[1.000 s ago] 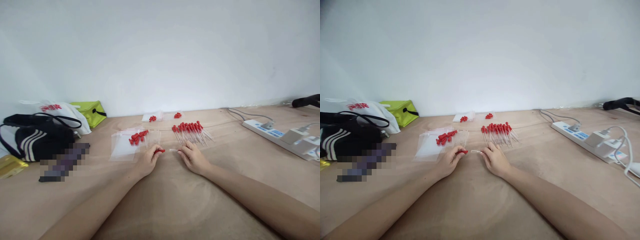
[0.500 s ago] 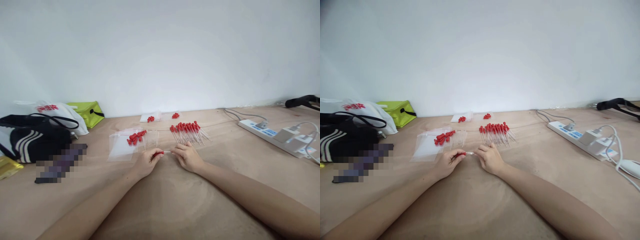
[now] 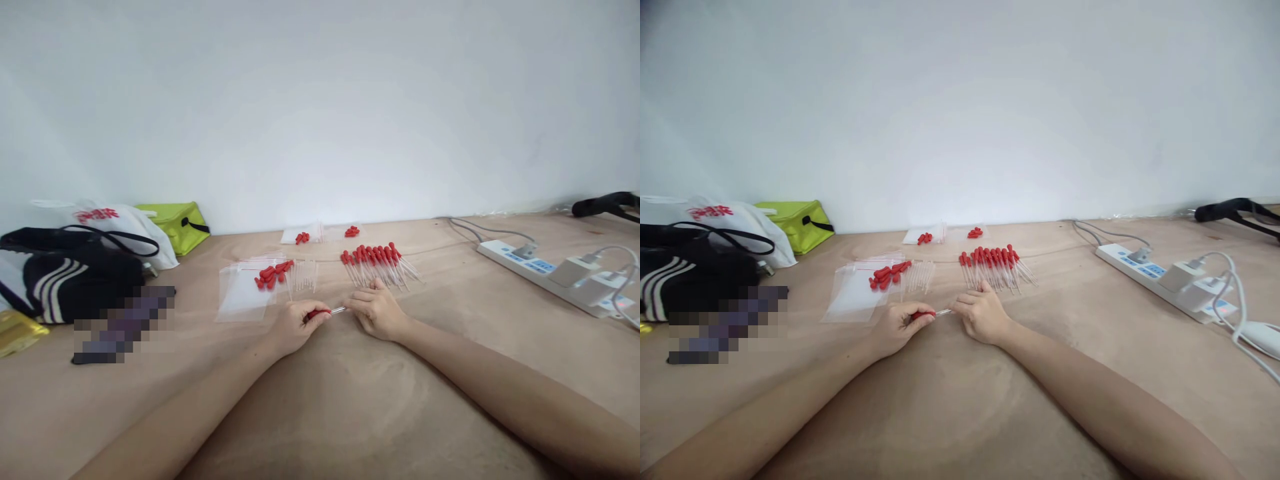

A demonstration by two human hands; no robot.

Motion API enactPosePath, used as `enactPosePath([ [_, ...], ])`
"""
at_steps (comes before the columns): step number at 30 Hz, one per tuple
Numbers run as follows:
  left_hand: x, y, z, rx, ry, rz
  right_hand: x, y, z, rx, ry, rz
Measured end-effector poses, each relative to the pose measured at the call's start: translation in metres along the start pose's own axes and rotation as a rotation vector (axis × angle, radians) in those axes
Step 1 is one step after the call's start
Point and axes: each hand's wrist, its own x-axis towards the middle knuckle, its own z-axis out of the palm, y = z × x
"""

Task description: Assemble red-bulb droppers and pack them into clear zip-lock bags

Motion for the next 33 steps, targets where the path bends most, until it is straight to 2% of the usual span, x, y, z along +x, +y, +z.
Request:
enactPosePath([
  [9,-0.003,-0.003,0.000,0.085,0.057,0.086,0.000,-0.008,0.003,0.062,-0.025,0.087],
  [14,-0.004,-0.002,0.001,0.106,0.041,0.157,0.001,-0.011,0.000,0.077,-0.057,0.061],
  [25,-0.004,-0.001,0.003,0.119,0.084,0.230,0.008,-0.022,0.005,0.097,-0.017,0.069],
  [29,-0.003,-0.003,0.003,0.116,0.112,0.215,0.010,-0.020,0.006,0.100,-0.001,0.066],
  [33,0.000,-0.006,0.000,0.088,0.098,0.180,0.014,-0.016,-0.001,0.036,-0.031,0.000],
])
